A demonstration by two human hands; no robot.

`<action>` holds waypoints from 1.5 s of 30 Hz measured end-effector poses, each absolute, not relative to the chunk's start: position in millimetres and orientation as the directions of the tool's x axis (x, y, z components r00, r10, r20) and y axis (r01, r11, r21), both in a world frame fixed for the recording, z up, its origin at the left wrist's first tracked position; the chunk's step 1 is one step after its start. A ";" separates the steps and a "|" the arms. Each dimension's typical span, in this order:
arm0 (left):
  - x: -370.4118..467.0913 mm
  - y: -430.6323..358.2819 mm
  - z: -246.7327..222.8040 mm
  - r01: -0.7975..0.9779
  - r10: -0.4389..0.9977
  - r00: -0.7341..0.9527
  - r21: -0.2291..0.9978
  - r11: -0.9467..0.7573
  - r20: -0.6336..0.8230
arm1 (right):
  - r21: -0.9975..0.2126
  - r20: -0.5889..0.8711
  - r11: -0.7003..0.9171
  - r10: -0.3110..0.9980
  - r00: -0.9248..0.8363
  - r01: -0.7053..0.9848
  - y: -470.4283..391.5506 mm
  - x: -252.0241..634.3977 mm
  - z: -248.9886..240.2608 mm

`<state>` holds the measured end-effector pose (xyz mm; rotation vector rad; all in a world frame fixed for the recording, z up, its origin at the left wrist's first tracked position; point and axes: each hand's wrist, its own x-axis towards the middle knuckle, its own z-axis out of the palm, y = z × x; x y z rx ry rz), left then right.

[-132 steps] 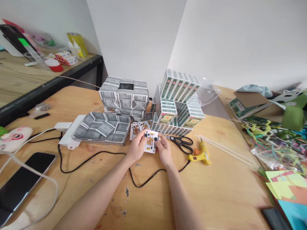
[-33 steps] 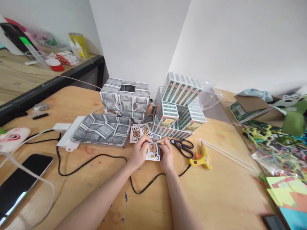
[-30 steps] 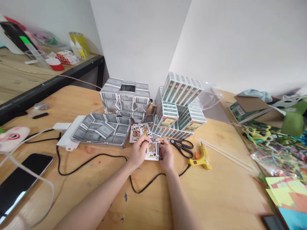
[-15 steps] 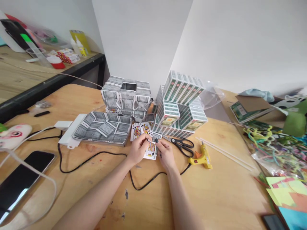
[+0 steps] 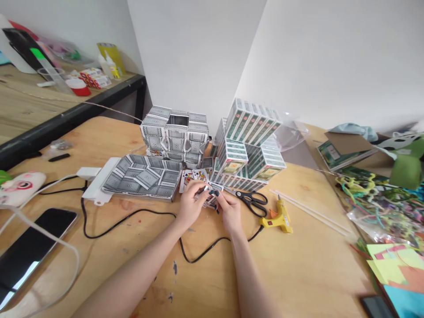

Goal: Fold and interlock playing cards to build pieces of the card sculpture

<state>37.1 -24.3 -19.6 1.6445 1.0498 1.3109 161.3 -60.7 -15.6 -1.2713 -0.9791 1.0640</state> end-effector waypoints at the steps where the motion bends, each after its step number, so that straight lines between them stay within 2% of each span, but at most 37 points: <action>1: 36.6 -24.3 -18.6 0.129 0.928 0.128 0.922 -0.365 0.349 | -0.997 -0.020 -0.005 0.975 0.223 -0.072 -60.8 161.9 -15.8; 5: 35.4 -24.9 -16.1 0.093 0.944 0.131 0.944 -0.316 0.303 | -0.995 -0.033 -0.015 0.982 0.185 -0.098 -60.1 165.8 -18.9; 9: 35.9 -26.0 -16.0 0.100 0.952 0.141 0.953 -0.287 0.272 | -0.997 -0.031 -0.013 0.975 0.221 -0.080 -59.3 167.0 -22.3; 21: 37.6 -23.5 -14.4 -0.013 0.959 0.157 0.972 -0.235 0.235 | -0.995 0.094 0.079 0.949 0.300 0.061 -62.4 158.6 -24.2; 26: 38.3 -27.9 -13.5 0.079 0.918 0.190 0.927 -0.367 0.348 | -0.994 0.106 0.101 0.948 0.302 0.033 -63.3 158.3 -25.1; 33: 38.9 -35.7 -13.4 0.286 0.848 0.191 0.798 -0.530 0.495 | -0.992 0.105 0.085 0.962 0.254 0.091 -69.3 152.5 -22.6; 39: 37.5 -35.0 -20.5 0.434 0.832 0.170 0.718 -0.544 0.528 | -0.991 0.120 0.104 0.966 0.228 0.082 -74.2 139.2 -17.1; 45: 39.2 -35.6 -23.6 0.469 0.813 0.089 0.696 -0.544 0.576 | -0.986 0.123 0.074 0.932 0.342 0.152 -75.0 129.4 -16.8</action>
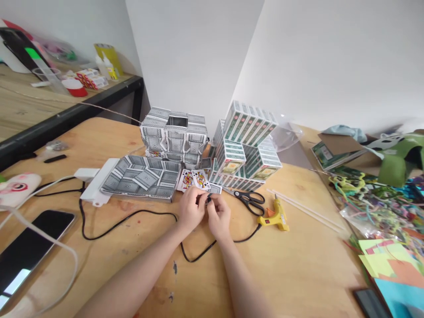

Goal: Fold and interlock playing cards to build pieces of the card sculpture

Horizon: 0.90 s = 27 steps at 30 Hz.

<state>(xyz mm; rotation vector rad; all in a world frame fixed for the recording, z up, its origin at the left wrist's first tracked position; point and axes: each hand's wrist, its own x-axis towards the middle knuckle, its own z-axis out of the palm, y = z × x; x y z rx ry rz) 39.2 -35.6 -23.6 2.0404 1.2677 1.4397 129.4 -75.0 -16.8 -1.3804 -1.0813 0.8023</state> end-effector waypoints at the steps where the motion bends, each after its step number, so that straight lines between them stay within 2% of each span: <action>1: 39.6 -35.7 -23.8 0.470 0.816 0.071 0.702 -0.535 0.574 | -0.986 0.121 0.071 0.929 0.349 0.152 -74.9 128.6 -17.1; 10: 39.8 -34.7 -20.6 0.433 0.890 -0.044 0.812 -0.393 0.454 | -0.993 0.105 0.087 0.953 0.286 0.075 -73.2 130.3 -21.3; 17: 38.3 -32.5 -17.3 0.400 0.913 -0.095 0.855 -0.329 0.396 | -0.992 0.065 0.083 0.982 0.178 -0.094 -72.6 138.6 -23.7; 21: 38.8 -30.8 -21.4 0.392 0.927 -0.050 0.861 -0.325 0.372 | -0.999 0.045 0.038 0.959 0.281 0.029 -68.3 140.4 -26.9; 27: 40.9 -32.3 -25.5 0.430 0.901 0.125 0.796 -0.426 0.415 | -0.957 0.202 0.093 0.895 0.397 0.275 -67.9 150.8 -33.9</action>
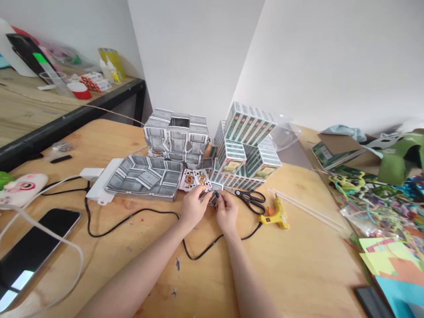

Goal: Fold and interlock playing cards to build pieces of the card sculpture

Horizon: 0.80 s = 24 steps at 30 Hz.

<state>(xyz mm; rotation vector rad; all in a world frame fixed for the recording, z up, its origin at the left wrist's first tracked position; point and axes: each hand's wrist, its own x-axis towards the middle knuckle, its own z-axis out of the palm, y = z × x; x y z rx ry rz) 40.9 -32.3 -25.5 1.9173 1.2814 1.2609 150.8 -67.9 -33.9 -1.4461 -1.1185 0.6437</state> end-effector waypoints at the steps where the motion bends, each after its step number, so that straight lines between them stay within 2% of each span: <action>1: 41.2 -32.8 -25.4 0.422 0.889 0.145 0.786 -0.452 0.434 | -0.950 0.216 0.095 0.888 0.407 0.297 -68.1 153.0 -34.0; 4: 42.2 -34.2 -24.6 0.385 0.850 0.176 0.760 -0.523 0.496 | -0.948 0.232 0.104 0.874 0.428 0.301 -67.3 158.2 -32.1; 7: 43.3 -36.0 -24.1 0.369 0.822 0.205 0.737 -0.567 0.531 | -0.967 0.203 0.105 0.870 0.450 0.233 -65.1 161.3 -29.8; 13: 45.0 -38.5 -24.4 0.395 0.843 0.286 0.746 -0.537 0.456 | -0.996 0.078 0.042 0.838 0.540 0.079 -64.2 164.9 -31.7; 16: 44.6 -36.7 -25.1 0.336 0.882 0.259 0.819 -0.464 0.394 | -0.999 0.011 0.033 0.842 0.540 -0.031 -63.5 164.9 -34.3; 19: 43.6 -34.1 -26.9 0.182 0.934 0.228 0.930 -0.319 0.276 | -0.989 -0.018 0.061 0.858 0.513 -0.138 -61.8 162.5 -35.1; 21: 43.3 -32.3 -28.0 0.055 0.962 0.205 0.979 -0.194 0.179 | -0.976 -0.035 0.067 0.893 0.449 -0.209 -60.9 159.8 -34.3; 24: 43.5 -29.0 -28.4 -0.100 0.991 0.099 0.992 -0.079 0.089 | -0.961 -0.053 0.045 0.939 0.339 -0.274 -60.9 156.7 -32.3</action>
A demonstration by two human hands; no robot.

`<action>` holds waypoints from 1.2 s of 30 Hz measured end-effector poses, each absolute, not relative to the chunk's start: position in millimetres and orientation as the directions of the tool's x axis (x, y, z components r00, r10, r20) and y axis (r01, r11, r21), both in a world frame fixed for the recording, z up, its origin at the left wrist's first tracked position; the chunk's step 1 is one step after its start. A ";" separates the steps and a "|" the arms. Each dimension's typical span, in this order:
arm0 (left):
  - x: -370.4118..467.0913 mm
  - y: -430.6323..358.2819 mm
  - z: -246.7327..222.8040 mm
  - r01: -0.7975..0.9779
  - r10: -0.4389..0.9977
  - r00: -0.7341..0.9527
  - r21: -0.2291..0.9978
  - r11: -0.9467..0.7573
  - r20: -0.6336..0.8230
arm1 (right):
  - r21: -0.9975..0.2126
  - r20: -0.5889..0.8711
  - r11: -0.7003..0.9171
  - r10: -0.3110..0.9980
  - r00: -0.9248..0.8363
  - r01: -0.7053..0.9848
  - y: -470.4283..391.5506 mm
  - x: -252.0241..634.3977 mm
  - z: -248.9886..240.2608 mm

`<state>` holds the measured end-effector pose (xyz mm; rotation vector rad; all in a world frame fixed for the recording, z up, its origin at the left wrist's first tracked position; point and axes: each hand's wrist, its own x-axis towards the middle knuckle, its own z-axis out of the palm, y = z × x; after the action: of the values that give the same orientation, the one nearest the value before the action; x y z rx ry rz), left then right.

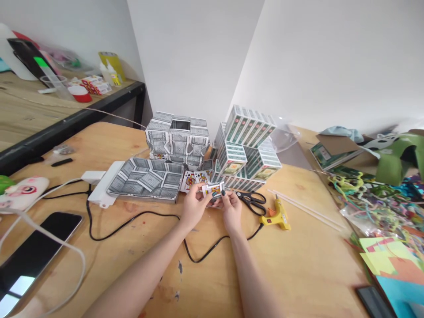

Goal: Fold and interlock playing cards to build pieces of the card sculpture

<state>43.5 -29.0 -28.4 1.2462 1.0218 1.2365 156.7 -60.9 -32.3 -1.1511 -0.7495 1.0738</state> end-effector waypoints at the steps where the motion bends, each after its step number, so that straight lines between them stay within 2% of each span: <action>1: 43.6 -27.6 -28.2 -0.120 0.995 0.069 0.991 -0.062 0.071 | -0.961 -0.048 0.047 0.944 0.327 -0.274 -61.2 156.4 -31.6; 3: 43.7 -25.1 -27.5 -0.119 0.998 0.050 0.992 -0.040 0.046 | -0.971 -0.009 0.077 0.936 0.353 -0.229 -61.9 157.7 -30.3; 7: 43.9 -22.8 -26.0 -0.094 0.991 0.126 0.995 -0.025 0.037 | -0.982 0.111 0.167 0.888 0.446 -0.088 -63.0 164.5 -26.9; 13: 43.7 -25.8 -20.1 -0.031 0.976 0.209 0.998 -0.048 0.053 | -0.989 0.103 0.139 0.879 0.465 -0.044 -63.5 168.1 -23.4; 17: 41.8 -25.4 -19.2 -0.020 0.982 0.139 0.992 -0.127 0.128 | -0.993 0.119 0.115 0.863 0.492 0.037 -62.7 166.4 -25.2; 20: 39.0 -22.9 -19.8 0.018 0.979 0.033 0.980 -0.200 0.200 | -0.997 0.068 0.081 0.913 0.401 -0.015 -63.5 162.9 -24.1; 23: 36.0 -19.1 -20.4 0.061 0.977 -0.058 0.978 -0.200 0.203 | -0.994 -0.020 0.001 0.982 0.187 -0.113 -66.3 158.4 -19.9; 27: 35.8 -14.9 -22.0 0.053 0.984 -0.045 0.984 -0.172 0.175 | -0.978 -0.085 -0.089 0.996 -0.027 -0.190 -68.8 155.7 -18.0; 31: 39.8 -15.4 -25.2 0.003 0.992 -0.024 0.992 -0.127 0.127 | -0.965 -0.067 -0.057 0.997 0.030 -0.254 -67.1 155.8 -22.5; 34: 41.8 -17.7 -26.2 0.070 0.993 0.026 0.990 -0.121 0.120 | -0.949 -0.048 -0.015 0.994 0.097 -0.316 -66.0 155.1 -24.3; 36: 41.8 -19.0 -25.4 0.135 0.983 0.070 0.975 -0.177 0.169 | -0.947 -0.057 -0.019 0.993 0.107 -0.321 -66.5 153.3 -23.9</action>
<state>41.8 -19.0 -25.4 1.4701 1.1816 1.2222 153.3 -66.5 -23.9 -1.0463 -0.8673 1.2889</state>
